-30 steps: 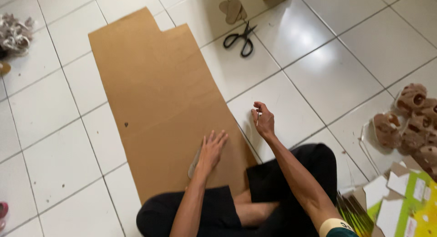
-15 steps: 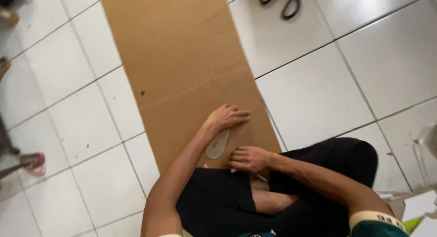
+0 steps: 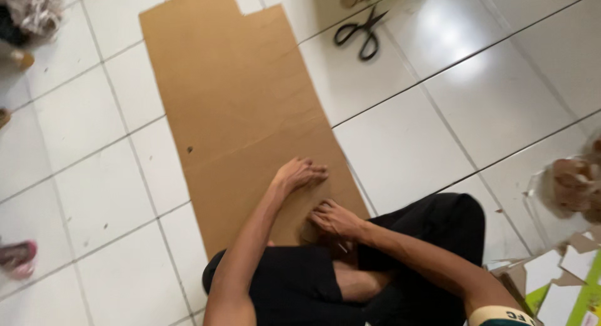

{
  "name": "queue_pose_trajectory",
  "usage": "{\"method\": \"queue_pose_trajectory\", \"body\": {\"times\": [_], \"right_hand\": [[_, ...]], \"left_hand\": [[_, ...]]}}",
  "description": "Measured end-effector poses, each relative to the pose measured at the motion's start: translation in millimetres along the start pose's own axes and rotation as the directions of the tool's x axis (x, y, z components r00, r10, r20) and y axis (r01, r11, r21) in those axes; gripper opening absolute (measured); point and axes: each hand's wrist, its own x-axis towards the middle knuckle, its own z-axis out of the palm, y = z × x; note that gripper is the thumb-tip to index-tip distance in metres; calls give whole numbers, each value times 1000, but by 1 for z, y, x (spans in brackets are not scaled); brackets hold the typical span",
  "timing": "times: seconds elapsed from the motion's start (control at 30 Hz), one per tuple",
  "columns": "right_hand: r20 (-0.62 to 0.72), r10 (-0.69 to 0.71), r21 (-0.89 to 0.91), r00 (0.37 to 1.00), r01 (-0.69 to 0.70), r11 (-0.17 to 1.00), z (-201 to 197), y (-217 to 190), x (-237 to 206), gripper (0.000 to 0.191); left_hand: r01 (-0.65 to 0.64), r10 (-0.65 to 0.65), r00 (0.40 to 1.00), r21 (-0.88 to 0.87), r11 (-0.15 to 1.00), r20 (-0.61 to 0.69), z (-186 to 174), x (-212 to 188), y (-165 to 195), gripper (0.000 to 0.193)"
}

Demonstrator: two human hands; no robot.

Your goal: The person sits cross-legged on the floor and traces the outlines of insoles onto a large sheet of cardboard using a pen, repositioning the insoles to draw multiple outlines. Scissors and shoe boxes lie nearby on the tiled floor.

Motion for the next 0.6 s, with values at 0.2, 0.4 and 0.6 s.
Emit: {"method": "queue_pose_trajectory", "body": {"times": [0.2,0.4,0.6], "right_hand": [[-315,533,245,785,-475,845,-50,60,-48,34],[-488,814,281,315,-826,489,-98,119,-62,53],[-298,906,210,302,-905,370,-93,126,-65,48]], "left_hand": [[57,-73,990,-126,990,-122,6,-7,11,43],[150,-178,924,-109,983,-339,22,-18,43,49],[144,-246,830,-233,962,-500,33,-11,61,45]]}}
